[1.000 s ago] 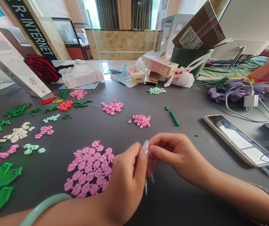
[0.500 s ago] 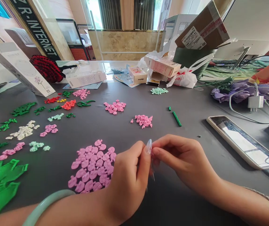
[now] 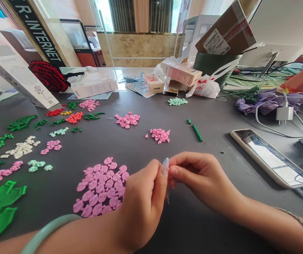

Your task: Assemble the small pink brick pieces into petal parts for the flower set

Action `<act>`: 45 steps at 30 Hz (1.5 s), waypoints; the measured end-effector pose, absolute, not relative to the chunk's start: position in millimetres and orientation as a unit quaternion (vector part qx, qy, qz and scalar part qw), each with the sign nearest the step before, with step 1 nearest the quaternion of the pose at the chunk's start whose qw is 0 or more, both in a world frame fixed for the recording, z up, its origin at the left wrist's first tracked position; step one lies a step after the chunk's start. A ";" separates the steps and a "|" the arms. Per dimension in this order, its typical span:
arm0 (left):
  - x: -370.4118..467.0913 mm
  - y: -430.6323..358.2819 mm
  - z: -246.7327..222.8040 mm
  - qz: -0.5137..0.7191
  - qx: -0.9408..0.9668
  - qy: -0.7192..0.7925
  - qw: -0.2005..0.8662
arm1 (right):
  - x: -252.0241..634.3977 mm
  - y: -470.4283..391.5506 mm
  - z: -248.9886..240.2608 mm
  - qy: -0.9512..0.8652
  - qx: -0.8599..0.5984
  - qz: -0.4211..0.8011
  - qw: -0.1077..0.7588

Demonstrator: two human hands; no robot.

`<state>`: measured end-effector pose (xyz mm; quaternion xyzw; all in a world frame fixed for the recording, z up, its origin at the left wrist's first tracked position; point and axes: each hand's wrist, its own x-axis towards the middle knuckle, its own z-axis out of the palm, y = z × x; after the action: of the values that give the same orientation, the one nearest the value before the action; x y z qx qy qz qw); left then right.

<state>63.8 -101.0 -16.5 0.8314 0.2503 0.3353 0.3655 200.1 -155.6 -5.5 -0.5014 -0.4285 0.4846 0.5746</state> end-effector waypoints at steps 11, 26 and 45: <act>67.1 -97.0 -14.4 0.317 0.815 0.264 0.408 | 204.6 -150.7 -6.1 -0.399 -0.488 0.537 0.561; 68.1 -98.4 -13.9 0.294 0.759 0.258 0.520 | 227.9 -140.0 3.5 -0.491 -0.557 0.479 0.468; 57.2 -101.4 -13.8 0.200 0.846 0.118 0.480 | 236.3 -15.3 31.1 -0.777 -0.616 0.086 0.095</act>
<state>57.2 -101.4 -13.8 0.8457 0.1182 0.2001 0.4804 236.3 -15.3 31.1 -0.6161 -0.7772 0.0863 0.0946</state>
